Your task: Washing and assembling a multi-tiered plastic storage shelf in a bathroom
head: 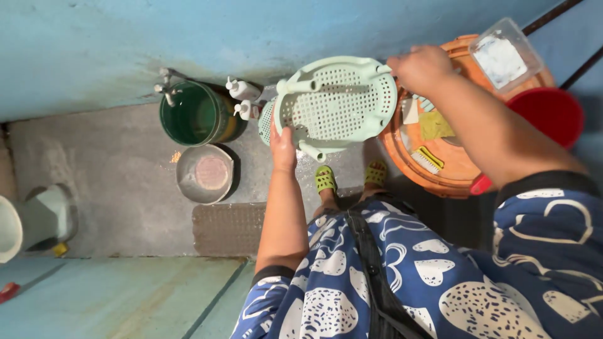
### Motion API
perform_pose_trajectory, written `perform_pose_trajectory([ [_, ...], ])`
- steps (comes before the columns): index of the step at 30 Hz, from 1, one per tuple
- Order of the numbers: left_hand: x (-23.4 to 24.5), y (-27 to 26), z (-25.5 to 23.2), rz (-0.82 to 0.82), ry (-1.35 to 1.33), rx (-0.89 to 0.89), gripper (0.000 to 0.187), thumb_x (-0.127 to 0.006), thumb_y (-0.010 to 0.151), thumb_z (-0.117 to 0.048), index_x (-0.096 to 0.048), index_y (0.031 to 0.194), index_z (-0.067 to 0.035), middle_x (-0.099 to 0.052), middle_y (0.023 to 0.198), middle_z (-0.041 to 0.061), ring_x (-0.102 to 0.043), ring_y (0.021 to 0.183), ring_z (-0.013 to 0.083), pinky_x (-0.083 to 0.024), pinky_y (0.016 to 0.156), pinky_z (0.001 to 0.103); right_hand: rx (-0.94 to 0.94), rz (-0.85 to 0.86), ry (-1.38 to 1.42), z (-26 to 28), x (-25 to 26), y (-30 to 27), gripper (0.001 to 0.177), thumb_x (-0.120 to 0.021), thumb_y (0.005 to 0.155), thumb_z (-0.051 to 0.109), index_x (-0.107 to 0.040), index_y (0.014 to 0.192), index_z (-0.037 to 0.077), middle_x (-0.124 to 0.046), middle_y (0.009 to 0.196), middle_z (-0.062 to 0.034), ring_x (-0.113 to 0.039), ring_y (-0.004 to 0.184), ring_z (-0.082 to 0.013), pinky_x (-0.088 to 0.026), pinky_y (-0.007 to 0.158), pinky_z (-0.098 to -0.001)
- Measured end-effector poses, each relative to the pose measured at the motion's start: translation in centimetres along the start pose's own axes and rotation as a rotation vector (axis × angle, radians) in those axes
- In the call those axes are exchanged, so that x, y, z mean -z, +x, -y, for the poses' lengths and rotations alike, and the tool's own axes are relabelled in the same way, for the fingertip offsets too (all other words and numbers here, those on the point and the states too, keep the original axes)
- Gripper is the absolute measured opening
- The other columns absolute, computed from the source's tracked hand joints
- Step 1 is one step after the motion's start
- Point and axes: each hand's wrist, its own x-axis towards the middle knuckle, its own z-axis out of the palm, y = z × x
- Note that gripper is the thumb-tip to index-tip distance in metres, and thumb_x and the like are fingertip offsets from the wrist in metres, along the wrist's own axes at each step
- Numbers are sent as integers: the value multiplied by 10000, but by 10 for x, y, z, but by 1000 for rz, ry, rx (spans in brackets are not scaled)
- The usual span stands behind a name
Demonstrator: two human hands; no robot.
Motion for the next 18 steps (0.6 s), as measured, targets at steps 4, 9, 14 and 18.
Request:
perform_pose_trajectory([
  [4,7,1,-10,117,-85,-136,690,-491,846,-97,-462,1534,-136,-581,1465,122,-515,1377,288,-428,1179,448,174,-66,-199,32,18,7,214,-651,785,232,-656,977,138,-709,853,-36,-662,743,-272,-483,560,-394],
  [9,18,-5,-33,157,37,-130,722,-481,810,-125,-477,1526,-222,-529,1543,98,-480,1418,303,-466,1138,460,-90,566,1,61,120,32,236,-543,980,82,-635,1195,55,-760,934,-94,-757,775,-306,-616,540,-441],
  [14,36,-4,-55,182,364,-96,698,-478,809,-204,-499,1476,-405,-646,1432,-59,-649,1109,171,-549,825,318,-507,691,540,32,106,55,266,-685,976,385,-771,1189,250,-745,1213,-86,-672,1091,-351,-497,860,-471],
  [18,46,-1,-66,156,357,-45,713,-479,784,-283,-476,1483,-423,-642,1439,-47,-649,1147,190,-565,844,349,-398,701,525,26,85,58,496,-652,965,403,-624,1445,278,-648,1413,-103,-615,1222,-378,-474,964,-454],
])
